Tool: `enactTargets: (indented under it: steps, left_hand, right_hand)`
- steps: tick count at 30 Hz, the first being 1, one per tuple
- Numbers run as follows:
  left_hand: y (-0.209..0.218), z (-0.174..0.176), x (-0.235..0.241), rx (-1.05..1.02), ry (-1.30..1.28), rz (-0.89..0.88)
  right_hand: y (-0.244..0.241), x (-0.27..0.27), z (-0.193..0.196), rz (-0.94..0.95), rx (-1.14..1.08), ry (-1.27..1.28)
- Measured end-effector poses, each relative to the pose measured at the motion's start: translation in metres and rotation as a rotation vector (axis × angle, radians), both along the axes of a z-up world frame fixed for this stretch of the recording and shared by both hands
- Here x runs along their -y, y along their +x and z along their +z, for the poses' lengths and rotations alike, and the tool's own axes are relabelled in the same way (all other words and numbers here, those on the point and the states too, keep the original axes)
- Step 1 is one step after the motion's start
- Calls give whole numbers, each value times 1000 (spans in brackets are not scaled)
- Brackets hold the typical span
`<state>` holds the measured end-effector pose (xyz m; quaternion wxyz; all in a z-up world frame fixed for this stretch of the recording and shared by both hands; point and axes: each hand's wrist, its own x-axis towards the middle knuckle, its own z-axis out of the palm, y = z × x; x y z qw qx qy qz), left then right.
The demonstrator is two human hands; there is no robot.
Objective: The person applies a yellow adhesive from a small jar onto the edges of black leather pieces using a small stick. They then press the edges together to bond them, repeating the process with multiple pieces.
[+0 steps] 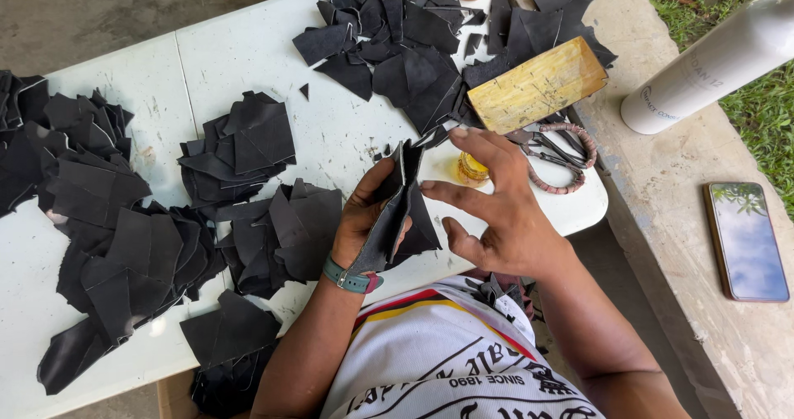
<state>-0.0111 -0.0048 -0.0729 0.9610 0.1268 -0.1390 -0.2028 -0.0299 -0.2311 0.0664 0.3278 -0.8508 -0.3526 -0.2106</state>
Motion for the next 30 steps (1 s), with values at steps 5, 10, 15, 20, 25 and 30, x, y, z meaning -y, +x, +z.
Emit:
enactTargets:
  steps: [5,10,15,20,25,30]
  left_hand:
    - [-4,5,-1,-58,180,74]
    - [-4,3,-6,8,185,101]
    - [0,4,-16,-11,194,143]
    - [2,4,-13,-7,205,142]
    - [4,-2,-13,-7,242,132]
    - [7,-4,-12,7,233,122]
  right_hand:
    - [3,-2,-2,-182,93,-99]
    - [28,22,-4,-385,-77,-305]
    - [64,28,-18,-350,-362,-740]
    - [79,16,-19,-283,-577,-922]
    - [83,18,-26,-256,-656,-930]
    - [85,23,-28,-229,-661,-869]
